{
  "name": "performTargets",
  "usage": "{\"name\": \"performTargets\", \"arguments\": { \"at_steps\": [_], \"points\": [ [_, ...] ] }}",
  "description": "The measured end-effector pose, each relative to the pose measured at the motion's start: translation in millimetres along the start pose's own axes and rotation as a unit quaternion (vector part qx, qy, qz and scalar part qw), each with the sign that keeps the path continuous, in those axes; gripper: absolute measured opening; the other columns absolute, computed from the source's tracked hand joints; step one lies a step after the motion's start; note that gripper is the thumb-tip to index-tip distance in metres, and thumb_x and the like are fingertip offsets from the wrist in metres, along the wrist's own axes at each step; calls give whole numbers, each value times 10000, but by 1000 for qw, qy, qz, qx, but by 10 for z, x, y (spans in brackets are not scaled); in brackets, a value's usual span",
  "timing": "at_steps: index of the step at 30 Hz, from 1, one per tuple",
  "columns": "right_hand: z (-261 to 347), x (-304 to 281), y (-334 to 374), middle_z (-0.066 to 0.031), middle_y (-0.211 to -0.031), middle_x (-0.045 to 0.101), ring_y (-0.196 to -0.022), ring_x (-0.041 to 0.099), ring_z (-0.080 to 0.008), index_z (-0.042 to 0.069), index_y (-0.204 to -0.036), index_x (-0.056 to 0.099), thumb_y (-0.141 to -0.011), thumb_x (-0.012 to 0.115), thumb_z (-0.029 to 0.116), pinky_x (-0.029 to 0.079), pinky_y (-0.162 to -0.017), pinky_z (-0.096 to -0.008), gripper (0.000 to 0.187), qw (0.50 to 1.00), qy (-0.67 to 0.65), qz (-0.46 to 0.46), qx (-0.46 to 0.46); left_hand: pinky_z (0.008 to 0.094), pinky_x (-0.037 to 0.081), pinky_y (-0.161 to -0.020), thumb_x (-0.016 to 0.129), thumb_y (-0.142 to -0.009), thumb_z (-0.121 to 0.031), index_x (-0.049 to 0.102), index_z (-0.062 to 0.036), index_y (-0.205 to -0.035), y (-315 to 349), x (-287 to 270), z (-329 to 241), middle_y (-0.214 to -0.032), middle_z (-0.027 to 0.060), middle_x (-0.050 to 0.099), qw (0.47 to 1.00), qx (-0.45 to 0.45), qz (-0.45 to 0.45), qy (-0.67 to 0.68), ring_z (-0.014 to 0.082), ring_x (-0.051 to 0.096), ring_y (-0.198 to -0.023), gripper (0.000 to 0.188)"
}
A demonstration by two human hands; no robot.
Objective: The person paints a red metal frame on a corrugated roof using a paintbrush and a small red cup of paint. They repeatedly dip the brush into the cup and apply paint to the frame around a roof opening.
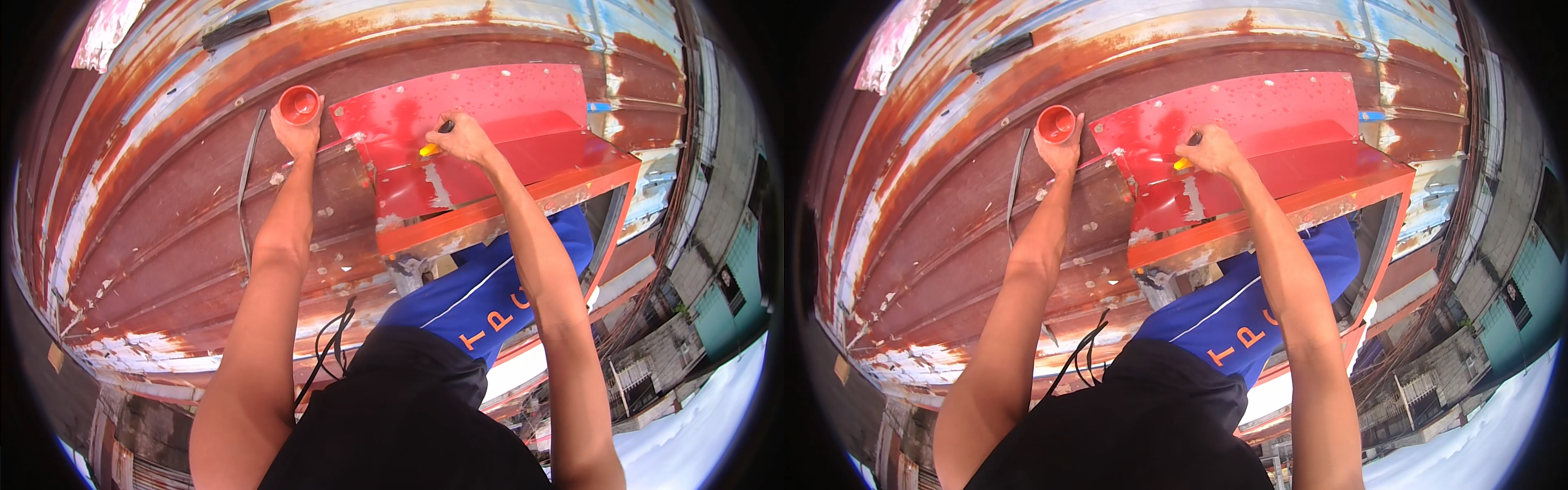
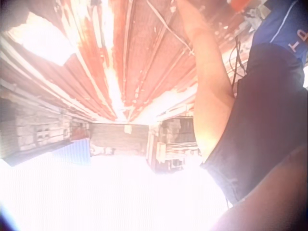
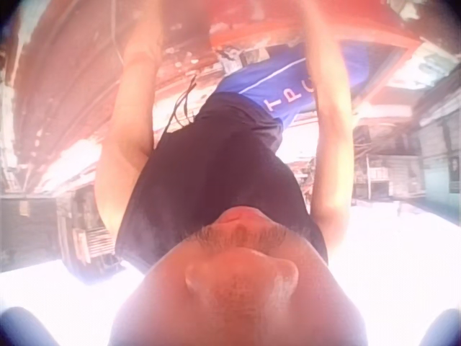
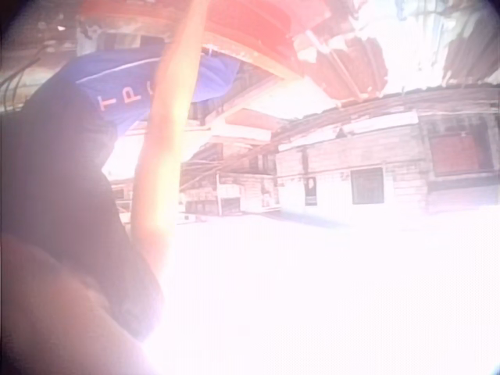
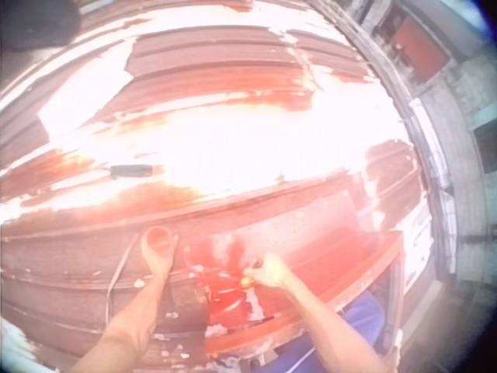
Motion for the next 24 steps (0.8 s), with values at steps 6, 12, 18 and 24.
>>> {"name": "performTargets", "arguments": {
  "at_steps": [6,12,18,24],
  "points": [
    [154,142,-8,-227,-953,770,-921,756,-366,-22,-1033,743,-797,779,363,594,-854,-449,453,984,167,42,-39,481,505,-987,990,-668,-477,643,-24,-1186,-1,16,5,-1156,167,671,1000,-3,3,-1,355,648,-1103,771],
    [423,-192,-107,-242,-969,765,-944,758,-337,-39,-1036,739,-791,766,360,592,-858,-435,469,995,88,44,19,482,506,-982,991,-673,-464,644,-22,-1169,10,-27,-11,-1143,170,675,1000,-5,2,-5,357,653,-1092,750],
    [133,268,-126,-262,-975,761,-979,744,-383,-6,-1055,766,-777,751,374,584,-893,-464,471,983,164,85,-22,500,487,-958,969,-688,-500,637,-20,-1115,-25,-54,-76,-1105,163,645,1000,5,0,7,384,616,-1081,723],
    [676,-130,-89,-279,-950,747,-901,740,-390,-53,-912,753,-783,714,372,568,-830,-483,446,977,164,129,37,483,510,-972,994,-671,-466,641,-25,-1152,14,-57,2,-1124,169,676,1000,11,5,-13,357,656,-1080,742]
  ]
}}
Point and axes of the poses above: each hand's wrist, its own y-axis away from the middle knuckle, its own x-axis out of the palm, z = x × y, the point moved 4 cm from there along -y, towards the middle knuckle
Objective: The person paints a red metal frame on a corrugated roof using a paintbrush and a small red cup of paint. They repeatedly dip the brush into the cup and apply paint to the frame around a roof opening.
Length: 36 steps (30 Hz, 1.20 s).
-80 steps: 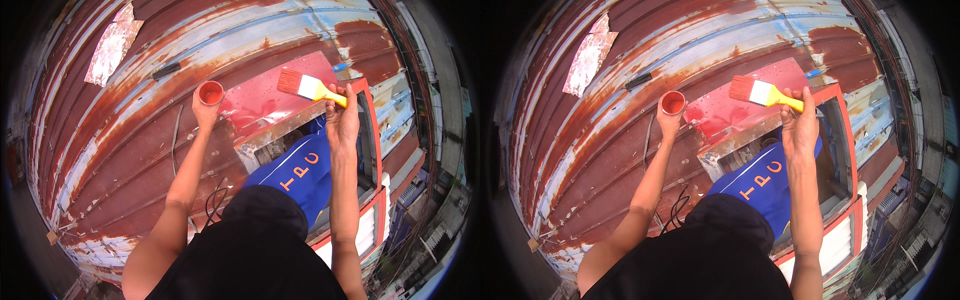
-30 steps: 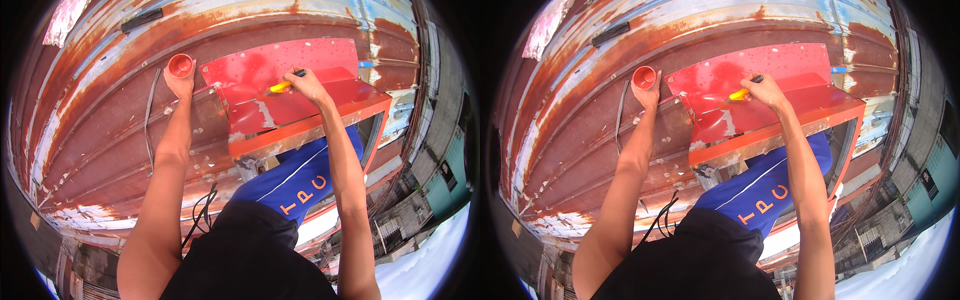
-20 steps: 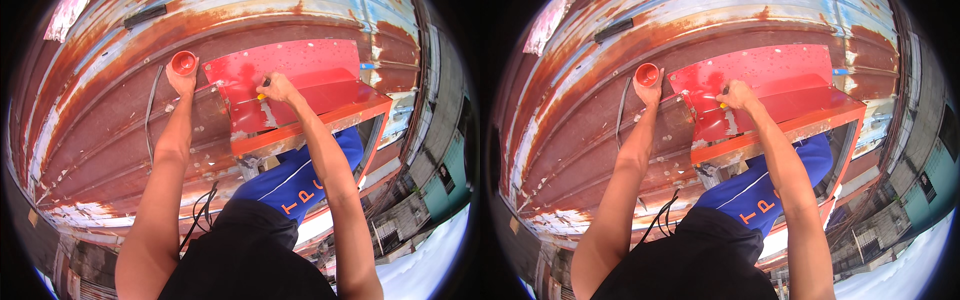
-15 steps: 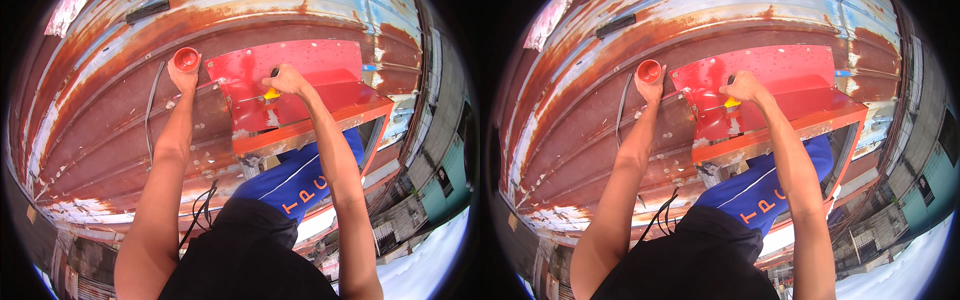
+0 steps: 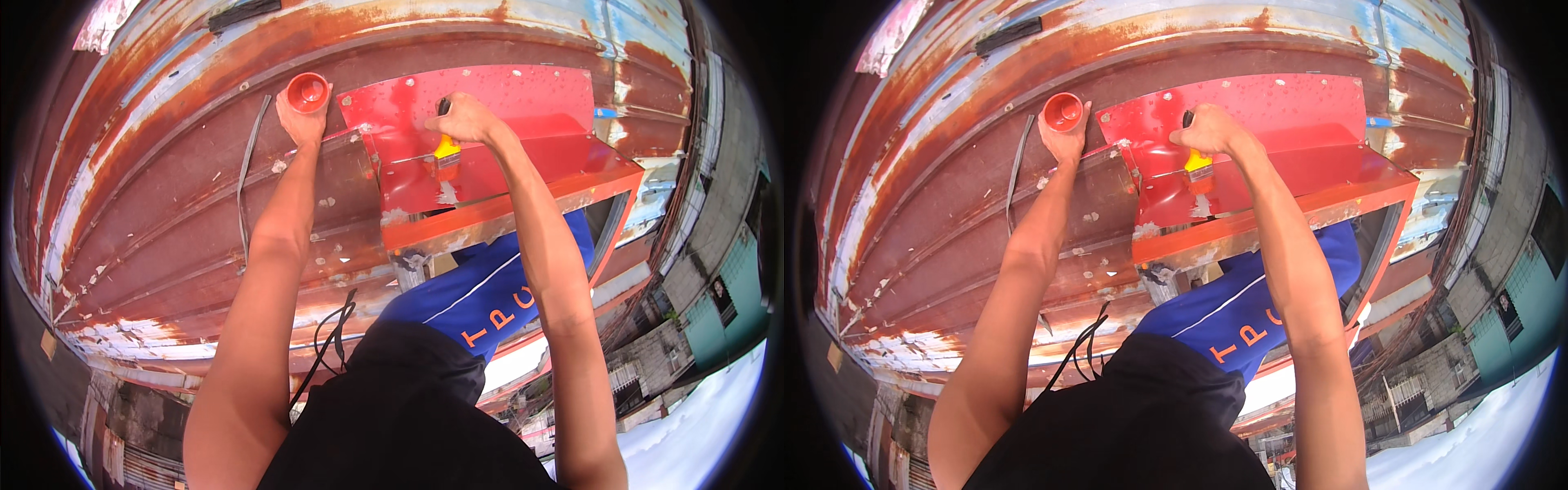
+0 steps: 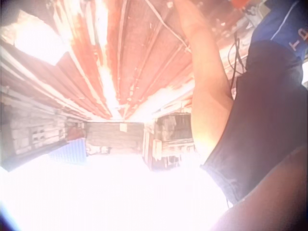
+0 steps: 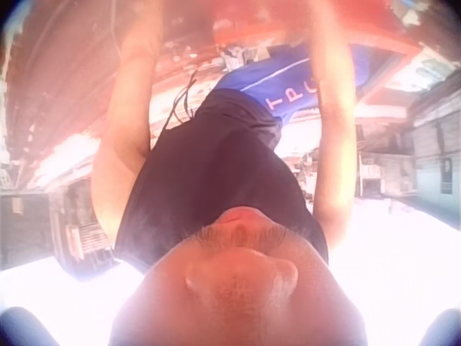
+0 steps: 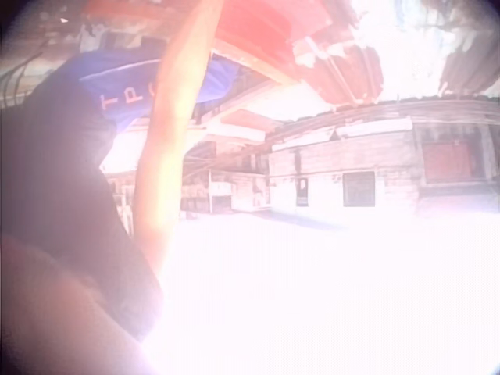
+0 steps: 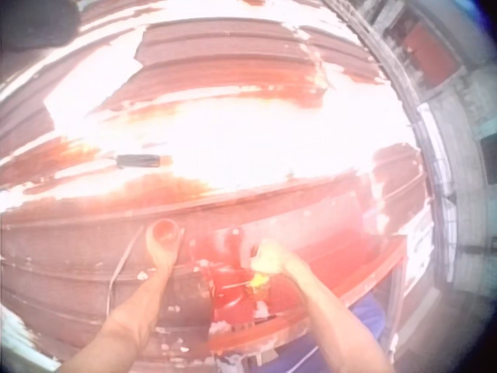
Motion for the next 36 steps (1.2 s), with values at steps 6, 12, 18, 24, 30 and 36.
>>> {"name": "performTargets", "arguments": {
  "at_steps": [6,12,18,24,30,36],
  "points": [
    [-227,470,-74,-255,-1017,762,-995,738,-404,-2,-1097,754,-780,752,380,563,-917,-494,496,995,53,-58,-66,486,511,-976,998,-662,-470,640,-27,-1157,-39,3,-65,-1126,170,678,1000,-5,2,21,359,657,-1086,755],
    [-64,38,196,-225,-869,762,-924,746,-359,-25,-884,759,-791,745,350,581,-830,-434,387,998,19,-47,-45,496,489,-1012,985,-670,-493,621,-14,-1192,-21,-12,-49,-1174,186,661,1000,-18,17,7,379,634,-1138,797],
    [-357,384,185,-240,-917,757,-906,743,-375,-15,-927,749,-761,770,377,579,-835,-441,426,990,10,-77,-118,506,467,-1008,973,-676,-481,607,-2,-1204,2,-208,-71,-1183,182,601,997,11,77,-1,383,571,-1157,801],
    [-357,164,387,-213,-852,741,-831,723,-313,-12,-881,734,-767,744,366,558,-783,-436,395,994,-48,-58,-77,465,480,-950,921,-762,-492,611,2,-1116,290,-619,52,-1079,146,607,992,-77,93,-35,334,599,-1051,682],
    [-556,28,374,-129,-833,743,-807,716,-241,21,-868,724,-811,770,303,562,-768,-365,292,966,-159,-144,-145,520,528,-821,630,-965,-637,684,-40,-883,495,-824,384,-788,230,719,958,-211,143,-134,414,720,-839,605],
    [-664,312,223,-173,-888,762,-882,750,-261,15,-930,726,-843,781,293,575,-812,-392,297,952,-145,-227,-146,519,536,-908,637,-966,-621,734,-45,-922,655,-727,559,-964,224,762,939,-230,208,-151,417,725,-983,585]
  ]
}}
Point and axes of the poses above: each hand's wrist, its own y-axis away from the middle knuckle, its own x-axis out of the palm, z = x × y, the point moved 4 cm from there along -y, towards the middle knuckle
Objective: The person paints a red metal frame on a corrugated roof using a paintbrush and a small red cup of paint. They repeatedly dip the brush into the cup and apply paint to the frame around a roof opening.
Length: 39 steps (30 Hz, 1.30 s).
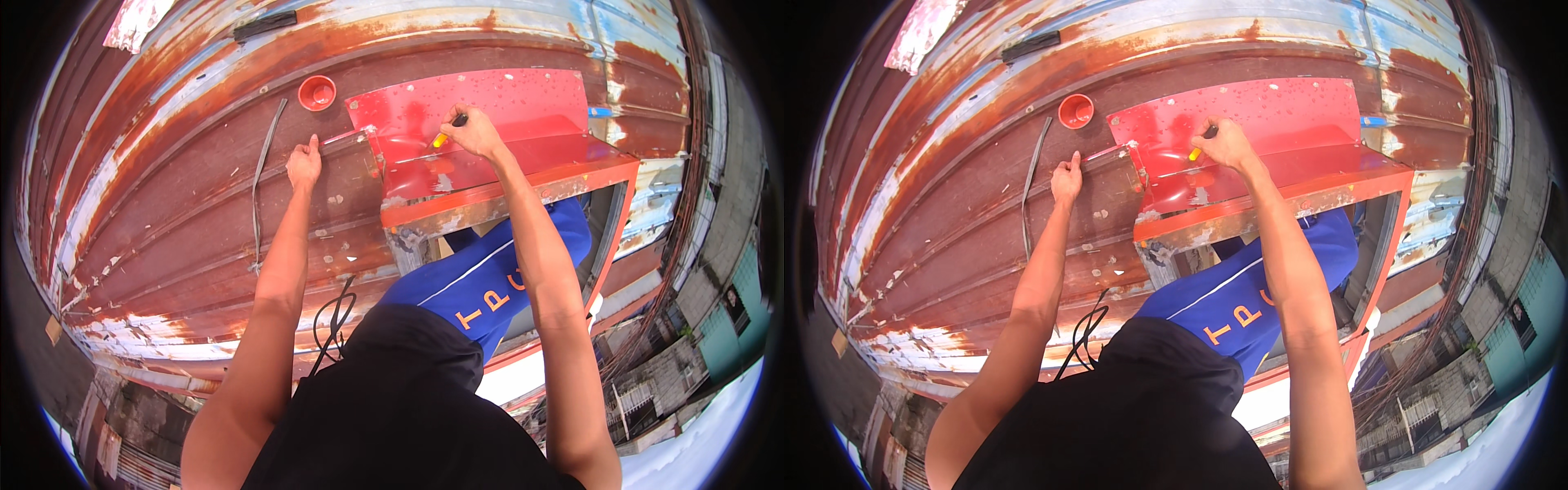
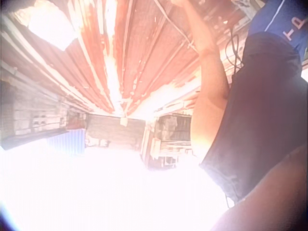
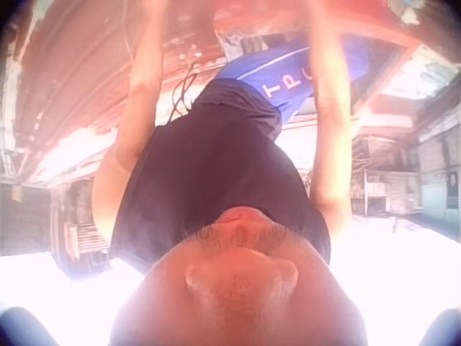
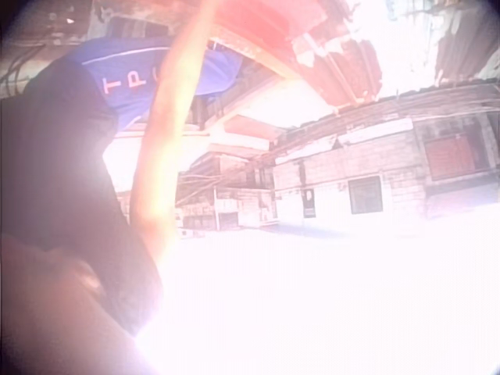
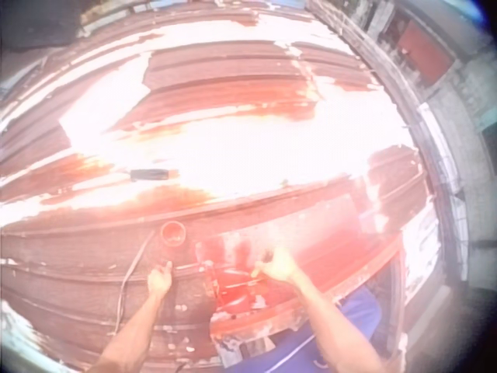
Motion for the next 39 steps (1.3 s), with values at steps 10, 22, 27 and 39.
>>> {"name": "performTargets", "arguments": {
  "at_steps": [10,22,27,39],
  "points": [
    [241,79,-23,-187,-701,632,-663,633,-252,-11,-809,631,-835,750,245,519,-660,-412,284,983,104,146,-34,473,564,-948,773,-892,-591,773,-128,-1026,138,106,-52,-1132,160,781,988,-85,85,-99,365,732,-1109,483],
    [311,36,-238,-182,-782,724,-755,726,-305,-21,-895,697,-828,768,244,567,-695,-410,283,968,127,216,16,466,553,-1014,780,-893,-581,785,-38,-1154,90,201,-76,-1244,225,740,980,-163,74,-82,378,707,-1193,602],
    [263,181,-94,-165,-691,665,-674,675,-245,-18,-800,642,-821,765,262,545,-662,-408,307,973,148,163,-72,458,554,-997,759,-907,-598,802,-33,-1116,144,191,-145,-1196,230,755,981,-166,80,-67,371,719,-1166,604],
    [193,163,-279,-191,-838,739,-785,733,-301,-16,-959,715,-822,779,274,580,-734,-421,327,963,146,227,19,460,556,-981,799,-890,-566,847,-108,-973,117,229,-67,-1140,204,778,977,-198,58,-56,356,735,-1123,468]
  ]
}}
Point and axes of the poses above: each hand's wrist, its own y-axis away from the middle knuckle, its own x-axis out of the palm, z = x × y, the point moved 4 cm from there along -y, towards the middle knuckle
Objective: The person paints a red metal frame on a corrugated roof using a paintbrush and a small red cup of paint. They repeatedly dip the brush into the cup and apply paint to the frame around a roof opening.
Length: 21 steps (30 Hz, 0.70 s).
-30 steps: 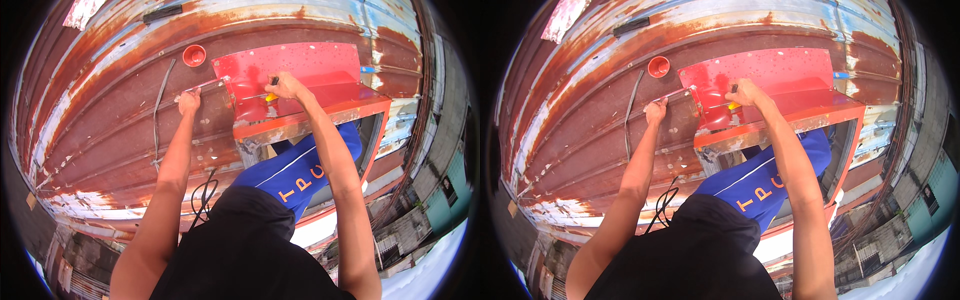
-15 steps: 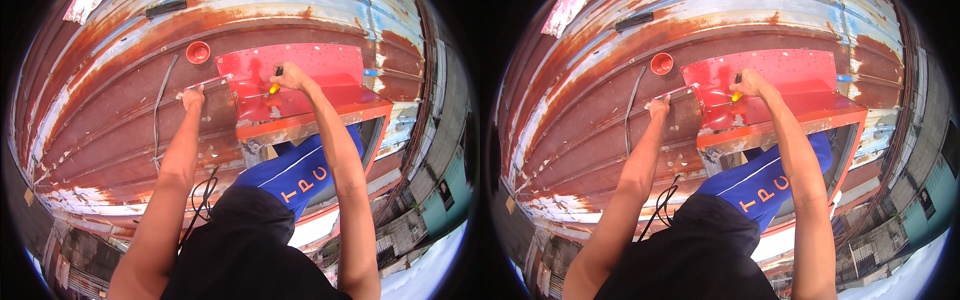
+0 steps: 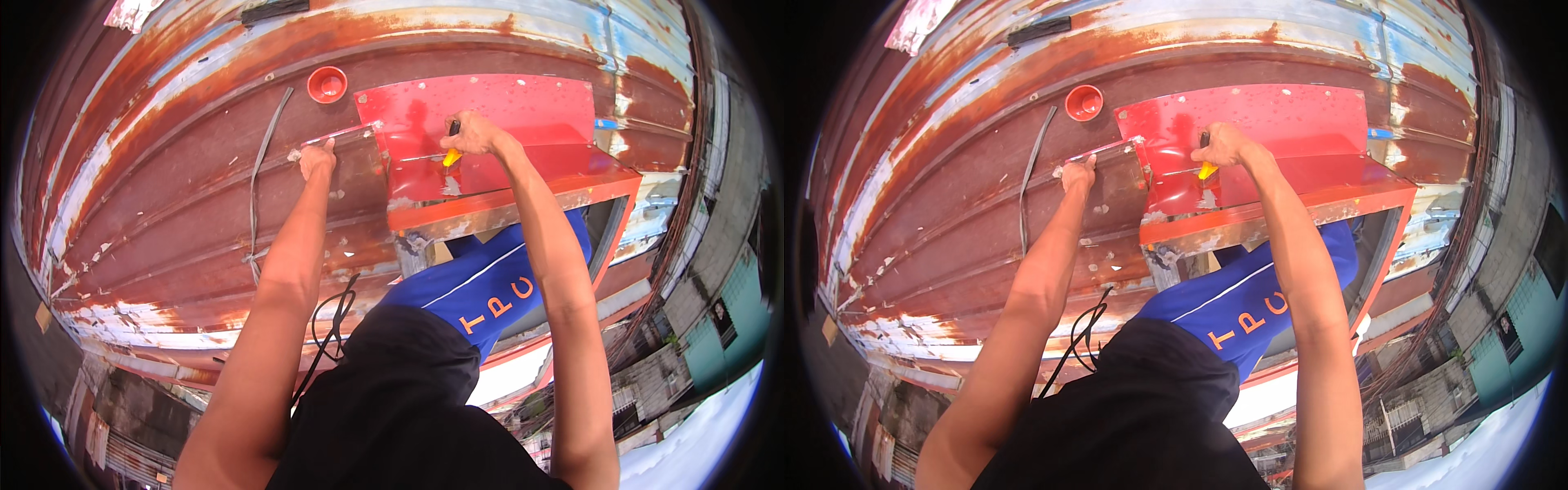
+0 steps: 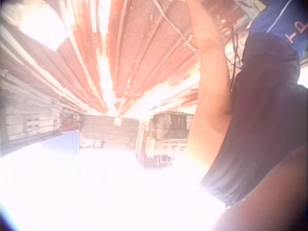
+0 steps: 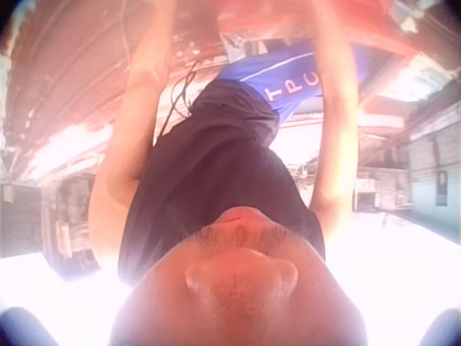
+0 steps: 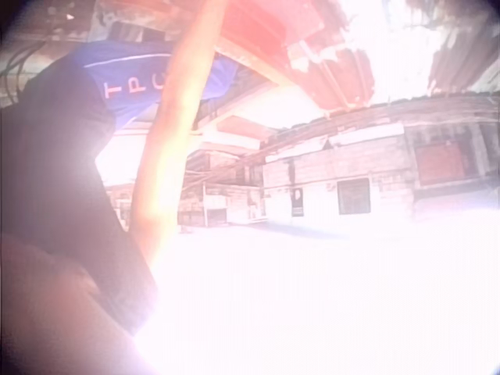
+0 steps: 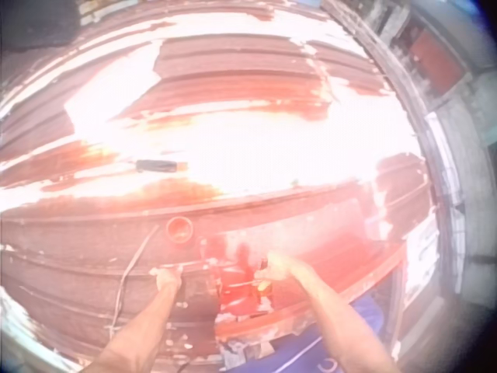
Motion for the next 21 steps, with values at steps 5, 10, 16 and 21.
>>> {"name": "performTargets", "arguments": {
  "at_steps": [5,10,16,21],
  "points": [
    [-1,4,20,-221,-854,750,-829,743,-312,-28,-923,734,-805,778,313,577,-759,-430,363,997,-22,-74,-26,459,558,-970,818,-868,-580,856,-139,-921,-50,59,10,-1122,187,785,1000,-24,4,5,344,745,-1087,447],
    [54,-91,13,-208,-873,761,-843,750,-321,-14,-997,738,-802,780,318,588,-776,-418,387,999,-18,-18,44,447,567,-961,819,-859,-599,836,-79,-987,-55,69,26,-1142,194,781,999,-30,-9,-13,346,747,-1093,537],
    [-135,186,-163,-192,-801,706,-766,703,-298,-27,-957,687,-846,777,258,549,-717,-427,319,990,-50,-132,-24,444,568,-976,820,-851,-613,804,-7,-1057,50,-16,-55,-1181,227,763,1000,-28,-1,-5,354,737,-1136,640],
    [-309,242,-249,-255,-978,758,-956,752,-380,-8,-1057,745,-841,793,327,581,-839,-467,401,992,12,-110,61,440,564,-991,829,-835,-622,798,2,-1070,-47,34,10,-1193,232,758,1000,-23,-2,-9,357,732,-1146,667]
  ]
}}
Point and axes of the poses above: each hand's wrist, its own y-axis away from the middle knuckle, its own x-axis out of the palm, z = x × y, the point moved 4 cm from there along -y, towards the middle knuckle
